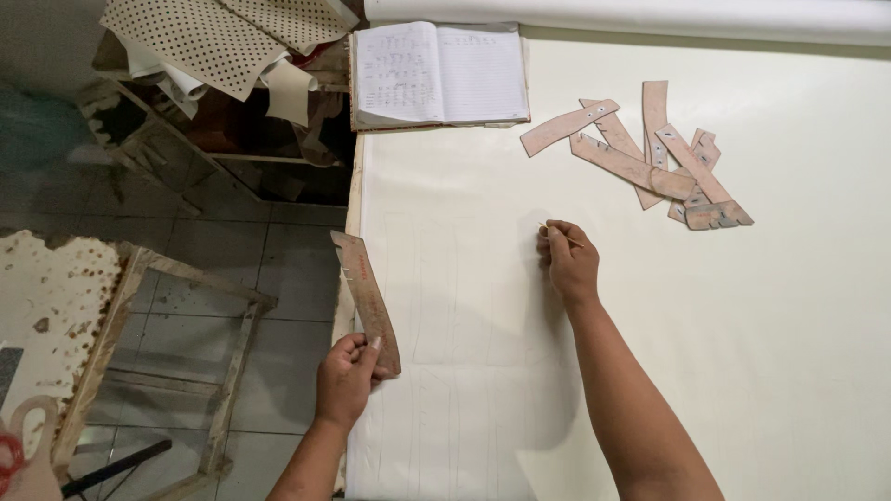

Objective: The person places a curved cardboard pattern on a large white sheet and traces its outline with a pencil. They repeat this process multiple times, repositioning the pattern to create a series of identical shapes across the sheet.

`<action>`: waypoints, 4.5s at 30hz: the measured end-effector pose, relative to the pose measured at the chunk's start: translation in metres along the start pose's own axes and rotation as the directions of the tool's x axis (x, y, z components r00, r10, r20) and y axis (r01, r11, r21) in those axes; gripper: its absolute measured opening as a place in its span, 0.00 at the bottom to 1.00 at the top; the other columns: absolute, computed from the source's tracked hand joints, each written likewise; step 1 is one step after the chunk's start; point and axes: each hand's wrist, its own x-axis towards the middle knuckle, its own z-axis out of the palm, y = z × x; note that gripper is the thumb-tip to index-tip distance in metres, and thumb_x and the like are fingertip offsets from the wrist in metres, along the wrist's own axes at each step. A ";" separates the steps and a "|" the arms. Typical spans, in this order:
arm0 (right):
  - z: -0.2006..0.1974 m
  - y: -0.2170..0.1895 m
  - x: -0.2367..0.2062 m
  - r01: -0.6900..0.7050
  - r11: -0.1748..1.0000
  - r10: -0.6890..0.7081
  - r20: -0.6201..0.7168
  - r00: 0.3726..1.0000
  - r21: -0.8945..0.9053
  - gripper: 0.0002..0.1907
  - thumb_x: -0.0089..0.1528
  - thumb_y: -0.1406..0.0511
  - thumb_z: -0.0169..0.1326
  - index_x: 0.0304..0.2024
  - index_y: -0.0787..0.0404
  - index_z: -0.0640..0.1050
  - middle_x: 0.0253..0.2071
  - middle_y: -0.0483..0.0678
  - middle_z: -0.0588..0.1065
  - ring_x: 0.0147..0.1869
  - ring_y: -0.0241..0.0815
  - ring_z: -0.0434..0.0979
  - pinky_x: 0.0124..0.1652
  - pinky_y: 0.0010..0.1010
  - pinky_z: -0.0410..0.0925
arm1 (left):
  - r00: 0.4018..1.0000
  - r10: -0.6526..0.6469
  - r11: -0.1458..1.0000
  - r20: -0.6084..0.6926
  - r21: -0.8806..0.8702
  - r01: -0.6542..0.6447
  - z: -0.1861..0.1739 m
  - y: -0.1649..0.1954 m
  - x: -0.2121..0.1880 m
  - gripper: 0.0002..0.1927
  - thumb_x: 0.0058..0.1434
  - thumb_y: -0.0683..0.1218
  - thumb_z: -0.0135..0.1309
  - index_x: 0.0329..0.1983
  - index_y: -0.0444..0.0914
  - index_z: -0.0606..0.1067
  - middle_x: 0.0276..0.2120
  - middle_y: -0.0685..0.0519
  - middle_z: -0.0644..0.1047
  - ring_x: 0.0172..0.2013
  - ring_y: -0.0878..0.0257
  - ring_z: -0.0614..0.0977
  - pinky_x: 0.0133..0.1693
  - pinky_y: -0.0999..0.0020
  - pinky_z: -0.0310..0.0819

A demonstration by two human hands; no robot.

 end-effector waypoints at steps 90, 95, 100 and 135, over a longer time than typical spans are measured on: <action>0.131 0.061 -0.231 -0.078 0.964 0.147 0.263 0.953 -0.255 0.12 0.67 0.66 0.50 0.48 0.65 0.80 0.40 0.46 0.81 0.39 0.34 0.78 0.39 0.26 0.73 | 0.979 0.117 0.993 0.167 -0.053 -0.109 -0.074 -0.047 0.031 0.15 0.67 0.49 0.53 0.47 0.32 0.75 0.32 0.51 0.83 0.28 0.67 0.85 0.29 0.71 0.79; 0.135 0.067 -0.237 -0.056 0.951 0.139 0.257 0.956 -0.306 0.12 0.67 0.66 0.51 0.49 0.64 0.81 0.39 0.46 0.81 0.39 0.33 0.77 0.40 0.24 0.72 | 0.975 0.132 0.988 0.179 -0.107 -0.114 -0.073 -0.054 0.027 0.14 0.68 0.49 0.53 0.46 0.33 0.75 0.32 0.51 0.82 0.28 0.67 0.84 0.30 0.72 0.78; 0.137 0.067 -0.242 0.080 0.880 0.067 0.290 0.955 -0.468 0.11 0.66 0.67 0.51 0.46 0.64 0.81 0.38 0.45 0.81 0.41 0.32 0.79 0.44 0.24 0.72 | 0.973 0.142 0.987 0.182 -0.101 -0.125 -0.074 -0.058 0.026 0.13 0.67 0.49 0.53 0.45 0.34 0.75 0.31 0.53 0.82 0.28 0.68 0.83 0.29 0.73 0.77; 0.290 0.025 -0.048 0.009 0.985 0.019 0.161 0.987 -0.175 0.13 0.68 0.63 0.49 0.49 0.63 0.79 0.39 0.44 0.79 0.38 0.32 0.77 0.34 0.27 0.72 | 0.966 0.165 0.983 0.200 -0.109 -0.145 -0.094 -0.052 0.050 0.12 0.67 0.46 0.53 0.46 0.32 0.74 0.32 0.52 0.81 0.29 0.68 0.84 0.31 0.73 0.79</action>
